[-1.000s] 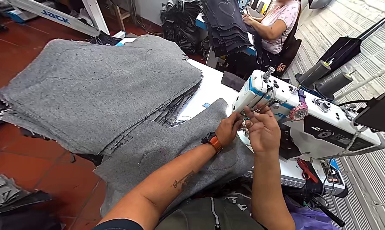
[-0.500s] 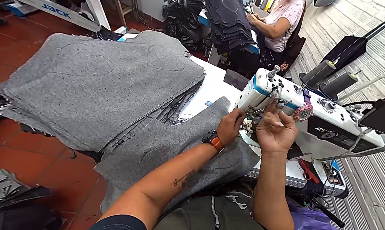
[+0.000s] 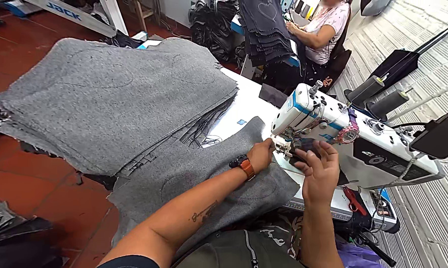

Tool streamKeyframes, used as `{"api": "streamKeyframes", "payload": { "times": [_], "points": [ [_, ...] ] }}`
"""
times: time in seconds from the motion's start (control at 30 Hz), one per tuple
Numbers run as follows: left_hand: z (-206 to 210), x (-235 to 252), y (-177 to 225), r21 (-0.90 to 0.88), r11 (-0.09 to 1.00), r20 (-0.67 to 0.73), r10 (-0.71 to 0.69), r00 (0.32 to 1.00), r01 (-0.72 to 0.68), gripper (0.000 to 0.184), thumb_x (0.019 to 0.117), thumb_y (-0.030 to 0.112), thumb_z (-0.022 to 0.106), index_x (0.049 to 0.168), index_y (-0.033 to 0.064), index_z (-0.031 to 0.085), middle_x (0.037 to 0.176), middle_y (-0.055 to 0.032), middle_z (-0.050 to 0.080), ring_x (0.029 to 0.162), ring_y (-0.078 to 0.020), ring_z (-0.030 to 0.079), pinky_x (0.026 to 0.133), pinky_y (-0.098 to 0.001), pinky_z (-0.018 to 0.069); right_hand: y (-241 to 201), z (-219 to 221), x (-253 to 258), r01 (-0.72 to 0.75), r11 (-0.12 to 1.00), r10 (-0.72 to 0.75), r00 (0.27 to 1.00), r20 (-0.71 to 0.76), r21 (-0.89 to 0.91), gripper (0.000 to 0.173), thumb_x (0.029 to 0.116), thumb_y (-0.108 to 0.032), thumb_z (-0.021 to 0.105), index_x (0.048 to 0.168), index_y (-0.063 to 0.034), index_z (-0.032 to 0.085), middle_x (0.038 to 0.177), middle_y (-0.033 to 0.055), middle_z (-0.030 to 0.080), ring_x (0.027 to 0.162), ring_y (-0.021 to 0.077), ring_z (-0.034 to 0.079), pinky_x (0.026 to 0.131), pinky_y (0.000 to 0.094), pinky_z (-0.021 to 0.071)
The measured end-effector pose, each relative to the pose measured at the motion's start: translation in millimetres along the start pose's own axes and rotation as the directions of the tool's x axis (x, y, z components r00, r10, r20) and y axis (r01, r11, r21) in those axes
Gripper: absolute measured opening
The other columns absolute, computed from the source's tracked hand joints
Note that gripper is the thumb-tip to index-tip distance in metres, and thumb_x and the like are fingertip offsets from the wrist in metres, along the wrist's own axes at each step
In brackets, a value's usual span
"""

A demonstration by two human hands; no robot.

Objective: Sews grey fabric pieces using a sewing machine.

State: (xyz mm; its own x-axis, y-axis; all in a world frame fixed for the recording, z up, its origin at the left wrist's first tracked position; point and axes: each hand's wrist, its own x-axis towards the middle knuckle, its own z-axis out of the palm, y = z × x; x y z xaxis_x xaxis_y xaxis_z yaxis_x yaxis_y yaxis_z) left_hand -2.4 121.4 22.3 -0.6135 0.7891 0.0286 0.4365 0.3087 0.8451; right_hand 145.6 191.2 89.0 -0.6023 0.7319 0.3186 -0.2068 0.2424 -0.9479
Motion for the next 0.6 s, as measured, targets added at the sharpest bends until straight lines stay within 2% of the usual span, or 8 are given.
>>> {"api": "streamKeyframes", "payload": {
  "times": [0.07, 0.17, 0.2, 0.27, 0.33, 0.4, 0.5, 0.6],
  "points": [
    [-14, -14, 10, 0.046, 0.998, 0.113, -0.039, 0.993, 0.034, 0.027, 0.1094, 0.015, 0.044, 0.125, -0.0008, 0.060, 0.106, -0.0250, 0.069, 0.099, -0.0414, 0.069, 0.088, -0.0611, 0.0533, 8, -15, -14, 0.024, 0.997, -0.019, 0.998, 0.067, -0.077, 0.037, 0.0990, -0.008, 0.056, 0.135, -0.0138, 0.049, 0.129, 0.0025, 0.062, 0.090, 0.0136, 0.072, 0.068, 0.0286, 0.0621],
    [-31, -40, 17, 0.031, 0.999, 0.231, -0.022, 0.973, 0.015, 0.027, 0.1099, 0.017, 0.046, 0.122, 0.0002, 0.061, 0.104, -0.0202, 0.068, 0.093, -0.0341, 0.068, 0.086, -0.0559, 0.0543, 20, -23, -28, -0.082, 0.990, 0.102, 0.977, 0.186, -0.114, 0.027, 0.1006, -0.007, 0.052, 0.127, -0.0118, 0.057, 0.121, 0.0023, 0.067, 0.080, 0.0120, 0.070, 0.066, 0.0281, 0.0599],
    [-31, -47, 14, 0.022, 0.999, 0.277, -0.036, 0.960, 0.031, 0.028, 0.1100, 0.018, 0.046, 0.123, -0.0004, 0.061, 0.103, -0.0197, 0.068, 0.092, -0.0328, 0.068, 0.086, -0.0549, 0.0545, 23, -22, -29, -0.168, 0.980, 0.190, 0.954, 0.232, -0.111, 0.029, 0.1015, -0.008, 0.049, 0.128, -0.0111, 0.058, 0.123, 0.0032, 0.067, 0.084, 0.0138, 0.070, 0.070, 0.0307, 0.0604],
    [-23, -60, 4, 0.018, 0.997, 0.316, -0.073, 0.946, 0.071, 0.029, 0.1101, 0.019, 0.046, 0.124, -0.0004, 0.062, 0.102, -0.0191, 0.069, 0.091, -0.0320, 0.069, 0.087, -0.0543, 0.0551, 31, -15, -25, -0.332, 0.940, 0.341, 0.894, 0.292, -0.082, 0.032, 0.1042, -0.009, 0.047, 0.135, -0.0076, 0.056, 0.128, 0.0071, 0.067, 0.101, 0.0183, 0.072, 0.085, 0.0361, 0.0612],
    [-21, -68, 4, -0.010, 0.995, 0.274, -0.089, 0.958, 0.095, 0.027, 0.1107, 0.019, 0.045, 0.122, 0.0014, 0.062, 0.097, -0.0155, 0.069, 0.088, -0.0282, 0.068, 0.084, -0.0502, 0.0554, 47, -2, -12, -0.403, 0.915, 0.393, 0.878, 0.274, -0.021, 0.032, 0.1051, -0.005, 0.047, 0.136, 0.0012, 0.054, 0.128, 0.0133, 0.066, 0.108, 0.0208, 0.070, 0.092, 0.0374, 0.0597],
    [-24, -67, 7, -0.060, 0.992, 0.139, -0.097, 0.985, 0.107, 0.026, 0.1106, 0.017, 0.045, 0.122, 0.0014, 0.062, 0.094, -0.0140, 0.069, 0.085, -0.0264, 0.068, 0.082, -0.0488, 0.0556, 57, 9, -2, -0.465, 0.880, 0.435, 0.869, 0.235, 0.093, 0.031, 0.1054, -0.003, 0.047, 0.135, 0.0041, 0.053, 0.124, 0.0148, 0.065, 0.106, 0.0214, 0.070, 0.091, 0.0373, 0.0596],
    [-31, -44, 8, -0.007, 0.997, -0.118, -0.073, 0.990, 0.073, 0.034, 0.1050, 0.021, 0.058, 0.130, -0.0010, 0.060, 0.108, -0.0199, 0.071, 0.097, -0.0343, 0.071, 0.090, -0.0559, 0.0563, 62, 18, 4, -0.498, 0.830, 0.473, 0.867, 0.154, 0.253, 0.025, 0.1045, -0.003, 0.048, 0.129, 0.0004, 0.053, 0.111, 0.0113, 0.066, 0.095, 0.0197, 0.072, 0.082, 0.0350, 0.0610],
    [-20, -10, 8, 0.060, 0.994, -0.165, -0.080, 0.983, 0.091, 0.048, 0.0964, 0.031, 0.072, 0.130, -0.0015, 0.062, 0.122, -0.0245, 0.064, 0.110, -0.0396, 0.065, 0.095, -0.0597, 0.0524, 74, 25, 12, -0.375, 0.904, 0.379, 0.925, 0.019, 0.205, 0.021, 0.1000, 0.001, 0.054, 0.120, 0.0000, 0.058, 0.099, 0.0062, 0.063, 0.079, 0.0136, 0.066, 0.069, 0.0291, 0.0584]
  ]
}}
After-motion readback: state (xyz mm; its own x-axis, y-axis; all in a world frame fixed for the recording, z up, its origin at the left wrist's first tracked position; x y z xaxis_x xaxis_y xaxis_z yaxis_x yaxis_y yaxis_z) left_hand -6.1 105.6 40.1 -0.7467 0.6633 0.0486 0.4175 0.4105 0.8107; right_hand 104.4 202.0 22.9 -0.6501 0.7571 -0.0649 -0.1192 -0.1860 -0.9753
